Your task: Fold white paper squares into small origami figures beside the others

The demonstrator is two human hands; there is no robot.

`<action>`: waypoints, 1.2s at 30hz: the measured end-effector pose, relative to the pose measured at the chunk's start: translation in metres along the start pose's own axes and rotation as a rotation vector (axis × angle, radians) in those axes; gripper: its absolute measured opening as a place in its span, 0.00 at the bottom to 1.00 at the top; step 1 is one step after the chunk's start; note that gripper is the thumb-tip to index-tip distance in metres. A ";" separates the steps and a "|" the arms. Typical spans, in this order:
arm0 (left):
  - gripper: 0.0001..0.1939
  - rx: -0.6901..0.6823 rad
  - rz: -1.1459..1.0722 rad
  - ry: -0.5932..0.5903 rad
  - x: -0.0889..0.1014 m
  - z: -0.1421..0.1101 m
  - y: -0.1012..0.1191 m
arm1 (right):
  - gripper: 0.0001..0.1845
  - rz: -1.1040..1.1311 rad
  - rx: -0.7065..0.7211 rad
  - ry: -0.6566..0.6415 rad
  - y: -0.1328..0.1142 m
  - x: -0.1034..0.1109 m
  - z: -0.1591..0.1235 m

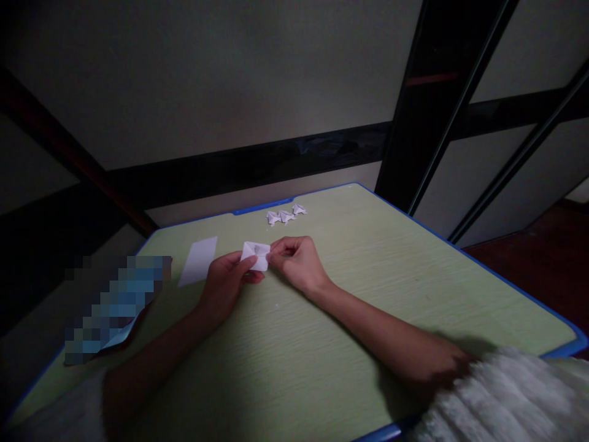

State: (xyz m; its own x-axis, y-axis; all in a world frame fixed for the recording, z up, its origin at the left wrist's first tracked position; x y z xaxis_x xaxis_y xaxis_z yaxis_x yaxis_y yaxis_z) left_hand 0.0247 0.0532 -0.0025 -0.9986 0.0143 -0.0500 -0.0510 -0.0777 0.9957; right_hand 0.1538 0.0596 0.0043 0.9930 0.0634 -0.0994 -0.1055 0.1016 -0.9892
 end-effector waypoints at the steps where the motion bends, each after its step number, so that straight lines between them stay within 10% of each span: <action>1: 0.07 -0.007 -0.029 -0.018 0.000 0.001 -0.001 | 0.03 0.005 -0.009 0.003 0.000 0.000 0.000; 36: 0.10 -0.007 0.049 -0.034 0.002 0.001 -0.002 | 0.04 -0.123 -0.050 -0.202 0.002 0.001 0.004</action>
State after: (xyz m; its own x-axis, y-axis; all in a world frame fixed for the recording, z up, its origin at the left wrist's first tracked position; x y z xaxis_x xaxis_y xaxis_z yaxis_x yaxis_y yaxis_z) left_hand 0.0228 0.0541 -0.0046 -0.9990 0.0438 0.0012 -0.0025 -0.0860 0.9963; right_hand 0.1546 0.0639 0.0022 0.9669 0.2519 0.0407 0.0234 0.0715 -0.9972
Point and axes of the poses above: each hand's wrist, its own z-axis towards the middle knuckle, its own x-axis out of the back of the hand, y = z × x, the point moved 2 cm from there along z, towards the middle knuckle, and after that the axes turned 5 degrees about -x, right-handed, at the moved point
